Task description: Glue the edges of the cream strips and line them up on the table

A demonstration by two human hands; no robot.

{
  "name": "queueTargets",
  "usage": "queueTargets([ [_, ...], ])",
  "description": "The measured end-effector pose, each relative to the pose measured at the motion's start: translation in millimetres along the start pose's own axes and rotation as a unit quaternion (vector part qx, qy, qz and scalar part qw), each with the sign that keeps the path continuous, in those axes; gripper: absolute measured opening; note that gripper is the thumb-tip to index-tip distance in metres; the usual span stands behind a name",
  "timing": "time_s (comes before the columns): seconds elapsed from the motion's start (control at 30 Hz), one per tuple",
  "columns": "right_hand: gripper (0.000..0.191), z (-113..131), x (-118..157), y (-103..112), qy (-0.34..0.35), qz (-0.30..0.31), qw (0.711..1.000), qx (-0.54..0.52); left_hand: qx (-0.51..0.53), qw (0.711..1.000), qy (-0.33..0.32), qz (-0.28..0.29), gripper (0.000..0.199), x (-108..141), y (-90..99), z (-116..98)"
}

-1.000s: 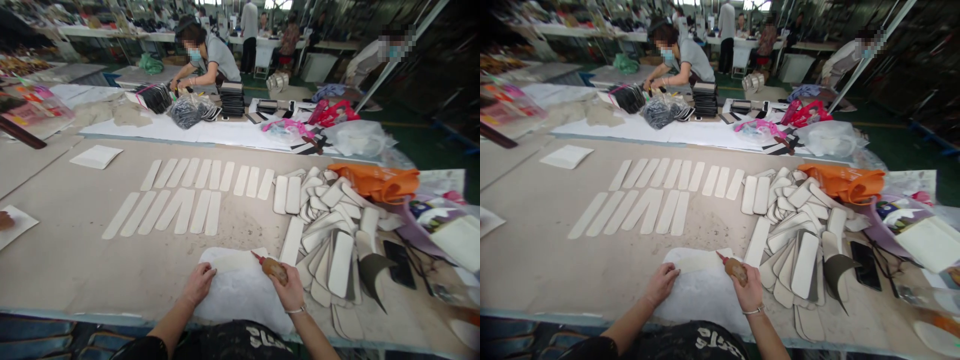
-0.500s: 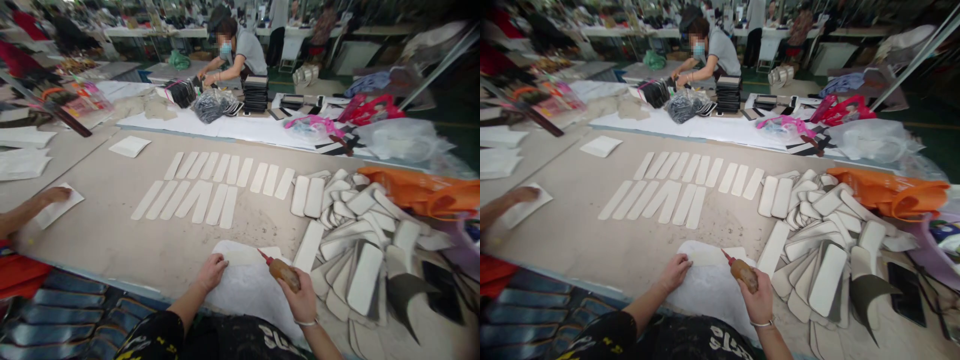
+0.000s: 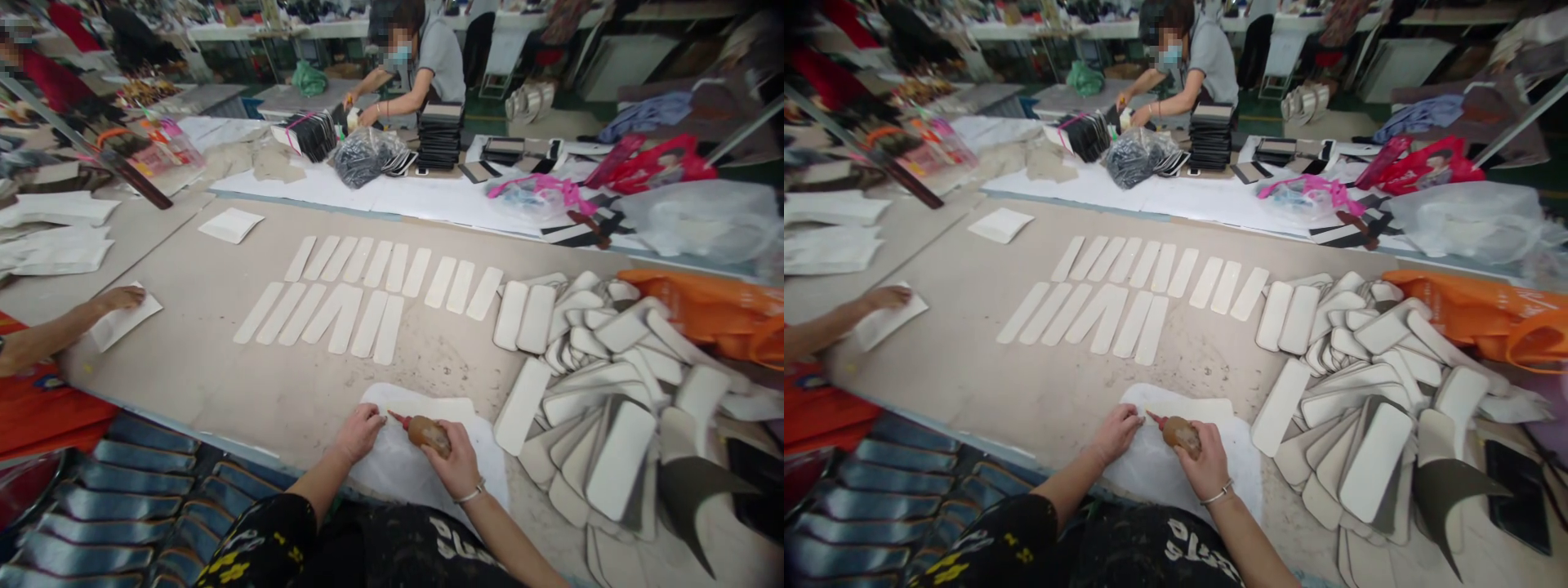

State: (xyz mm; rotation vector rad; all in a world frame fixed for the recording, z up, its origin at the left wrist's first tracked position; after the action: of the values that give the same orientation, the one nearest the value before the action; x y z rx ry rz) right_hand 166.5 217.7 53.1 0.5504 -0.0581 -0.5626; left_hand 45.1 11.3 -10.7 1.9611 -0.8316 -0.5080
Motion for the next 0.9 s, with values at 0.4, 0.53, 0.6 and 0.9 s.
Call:
queueTargets([
  [0.4, 0.035, -19.1, 22.2, 32.3, -0.035, -0.037, 0.998, 0.033, 0.011, 0.998, -0.038, -0.051, 0.028, -2.1, 7.6, -2.9],
  [0.53, 0.036, -40.5, 26.6, 70.0, -0.059, -0.074, 0.992, 0.085, 0.019, 0.996, -0.061, -0.069, 0.026, -2.4, 8.1, -1.7],
  [0.6, 0.038, -52.2, 31.3, 89.5, -0.067, -0.097, 0.987, 0.108, 0.022, 0.994, -0.072, -0.078, 0.025, -2.5, 8.3, -1.2],
  [0.9, 0.042, -53.7, 42.7, 115.4, -0.068, -0.205, 0.968, 0.129, 0.026, 0.993, -0.073, -0.087, 0.027, -3.8, 8.2, -0.2],
])
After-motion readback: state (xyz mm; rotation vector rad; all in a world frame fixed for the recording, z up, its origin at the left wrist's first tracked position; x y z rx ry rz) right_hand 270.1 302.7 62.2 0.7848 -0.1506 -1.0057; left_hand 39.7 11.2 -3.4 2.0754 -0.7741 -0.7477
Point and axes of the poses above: each hand's wrist, its own x-axis away from the middle knuckle, its own y-axis out of the back of the hand, z = x × y, the point moved 6 cm from there along -x, towards the middle knuckle, and after that the axes turned 6 degrees about -z, right-handed, at the moved point
